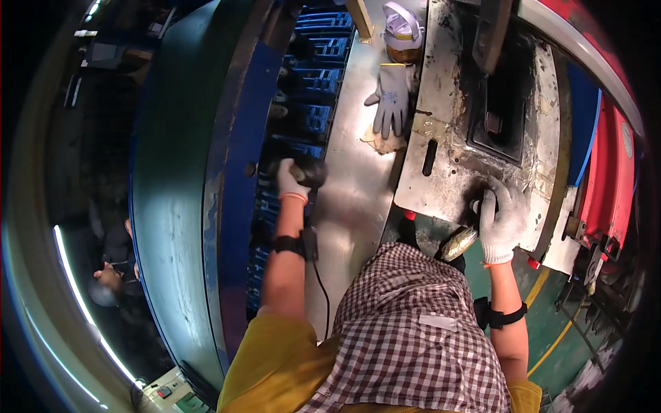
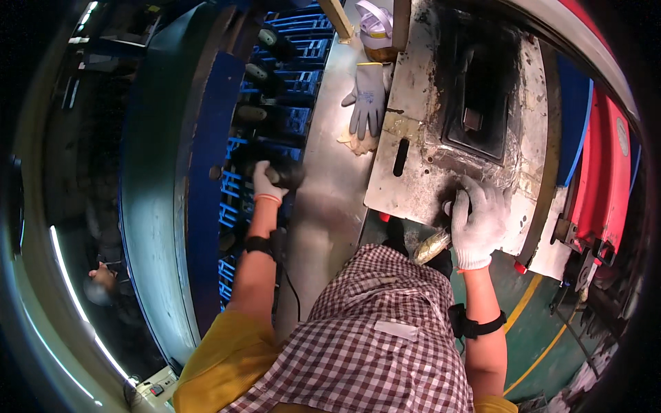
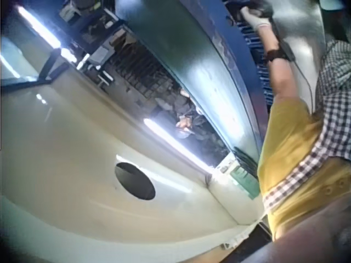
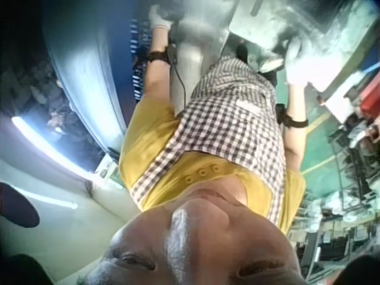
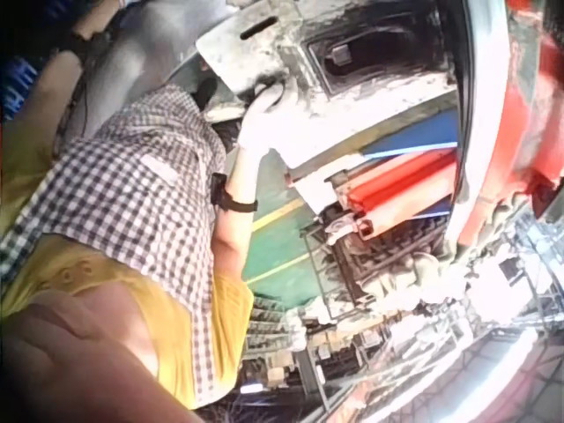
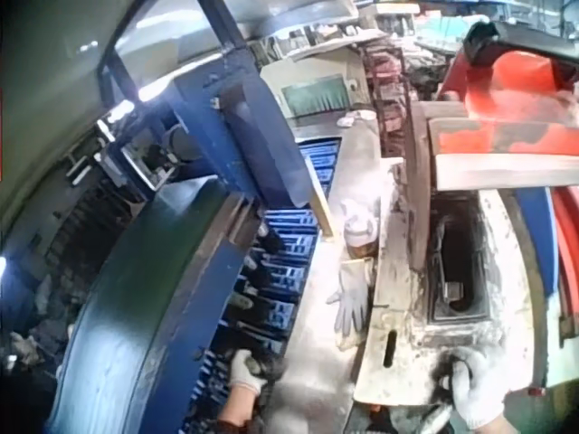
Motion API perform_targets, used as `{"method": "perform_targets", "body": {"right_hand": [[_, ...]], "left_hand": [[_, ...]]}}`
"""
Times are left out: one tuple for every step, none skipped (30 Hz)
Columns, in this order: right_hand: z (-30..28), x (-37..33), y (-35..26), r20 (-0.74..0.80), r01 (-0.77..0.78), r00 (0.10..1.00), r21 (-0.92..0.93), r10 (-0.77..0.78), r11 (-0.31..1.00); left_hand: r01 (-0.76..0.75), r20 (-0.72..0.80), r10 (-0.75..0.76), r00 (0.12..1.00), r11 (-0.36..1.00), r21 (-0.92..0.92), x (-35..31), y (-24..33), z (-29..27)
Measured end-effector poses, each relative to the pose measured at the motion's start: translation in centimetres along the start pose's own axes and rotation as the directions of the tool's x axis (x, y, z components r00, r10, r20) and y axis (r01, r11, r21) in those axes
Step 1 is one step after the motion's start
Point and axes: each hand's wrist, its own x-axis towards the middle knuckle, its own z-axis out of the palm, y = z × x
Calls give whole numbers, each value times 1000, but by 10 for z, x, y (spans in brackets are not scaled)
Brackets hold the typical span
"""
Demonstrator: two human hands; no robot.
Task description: Using a pneumatic press to mold or shape shoes on a production line.
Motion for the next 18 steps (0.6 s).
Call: {"method": "perform_targets", "body": {"right_hand": [[-2, 4, -7, -49, 84, 995, -21, -85, 996], [-3, 4, -8, -43, 80, 996, -26, -82, 996], [-2, 5, -9, -2, 76, 997, -2, -76, 997], [-2, 6, -10, 40, 66, 997, 19, -67, 998], [-2, 2, -8, 49, 46, 998, -7, -45, 999], [1, 2, -4, 48, 39, 998, -11, -38, 999], [2, 3, -3, 44, 36, 998, -9, -36, 999], [3, 4, -4, 54, 32, 998, -17, -31, 999], [2, 4, -5, 48, 36, 998, -27, -35, 999], [2, 5, -6, 43, 41, 998, -34, -40, 999], [2, 6, -8, 44, 54, 998, -23, -53, 998], [3, 6, -8, 59, 61, 996, -15, -60, 998], [4, 5, -8, 45, 61, 997, -15, -60, 998], [5, 3, -8, 32, 61, 998, -15, -61, 998], [5, 1, -6, 61, 65, 996, -38, -62, 997], [6, -1, -2, 69, 61, 996, -30, -59, 998], [9, -3, 1, 59, 62, 996, -42, -59, 997], [12, -7, 5, 44, 59, 997, -57, -56, 997]], "left_hand": [[75, 113, -57, 992, 984, -161, 48, 10, -28], [-78, -22, 76, 997, 991, -111, 77, 18, -37], [-151, 21, 159, 987, 964, -217, 105, 28, -57], [-352, -91, 341, 936, 918, -183, 125, 38, -72], [-394, -127, 389, 912, 919, -20, 132, 39, -63], [-427, -160, 447, 880, 893, 142, 133, 41, -53], [-414, -156, 435, 887, 898, 148, 134, 42, -44], [-323, -160, 334, 929, 942, 91, 133, 43, -37], [-234, -171, 236, 957, 972, 29, 135, 43, -41], [-231, -187, 232, 954, 973, 30, 135, 42, -48], [-250, -206, 240, 949, 968, -22, 134, 40, -56], [-270, -223, 248, 943, 960, -73, 134, 37, -65], [-268, -243, 244, 939, 961, -70, 133, 27, -81], [-481, -310, 479, 821, 874, 76, 128, 10, -99], [-646, -336, 685, 646, 725, 237, 123, -9, -123], [-751, -304, 845, 440, 532, 392, 119, -27, -138], [-694, -396, 872, 287, 474, 541, 112, -49, -150], [-606, -447, 887, 119, 422, 675, 106, -70, -163]]}}
